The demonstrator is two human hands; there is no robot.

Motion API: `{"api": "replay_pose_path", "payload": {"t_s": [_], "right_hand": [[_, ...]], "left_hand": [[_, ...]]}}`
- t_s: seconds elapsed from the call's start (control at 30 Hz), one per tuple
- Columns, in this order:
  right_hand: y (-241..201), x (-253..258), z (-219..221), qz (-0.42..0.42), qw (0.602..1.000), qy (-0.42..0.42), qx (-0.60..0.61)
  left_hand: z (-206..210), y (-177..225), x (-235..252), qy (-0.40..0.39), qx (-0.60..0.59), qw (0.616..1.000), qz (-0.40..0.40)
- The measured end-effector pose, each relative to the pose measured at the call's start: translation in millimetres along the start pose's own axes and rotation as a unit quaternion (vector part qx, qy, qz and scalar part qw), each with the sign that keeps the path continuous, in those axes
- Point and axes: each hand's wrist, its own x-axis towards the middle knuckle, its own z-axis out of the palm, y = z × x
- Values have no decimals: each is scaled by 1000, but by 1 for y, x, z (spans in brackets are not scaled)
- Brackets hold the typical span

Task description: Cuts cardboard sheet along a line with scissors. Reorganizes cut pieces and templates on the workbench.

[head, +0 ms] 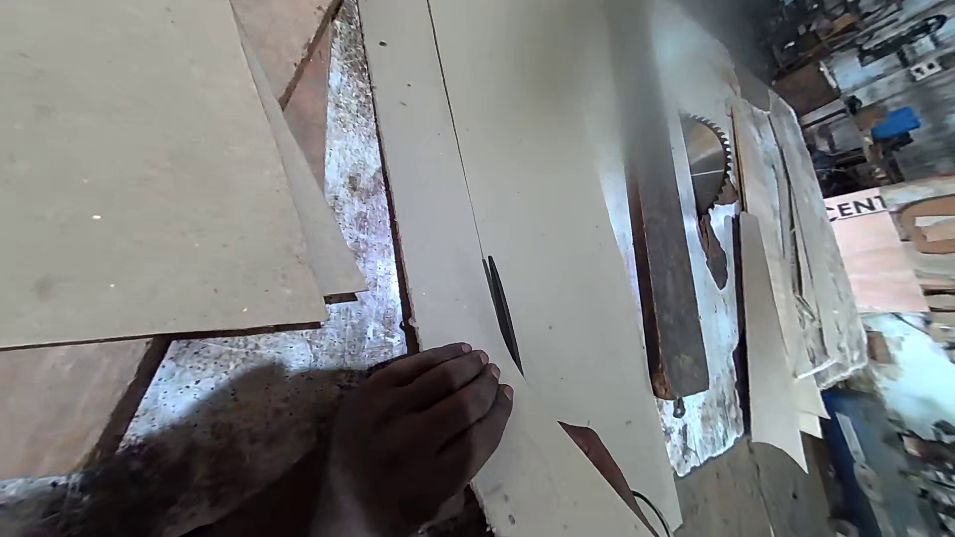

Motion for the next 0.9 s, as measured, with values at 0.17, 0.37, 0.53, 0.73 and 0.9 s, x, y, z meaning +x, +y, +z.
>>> {"api": "replay_pose_path", "payload": {"t_s": [0.17,0.37,0.53,0.73,0.9], "right_hand": [[49,0,-3,-23,999,13,22],[10,2,7,53,997,55,26],[-16,8,6,30,999,18,38],[-44,20,20,74,994,78,15],[-46,22,20,72,995,64,5]], "left_hand": [[1,-3,-1,11,-20,1000,-3],[4,-1,-2,37,-40,998,-39],[3,8,0,40,-64,995,-58],[1,8,3,20,-46,997,-65],[3,6,1,30,-39,997,-57]]}}
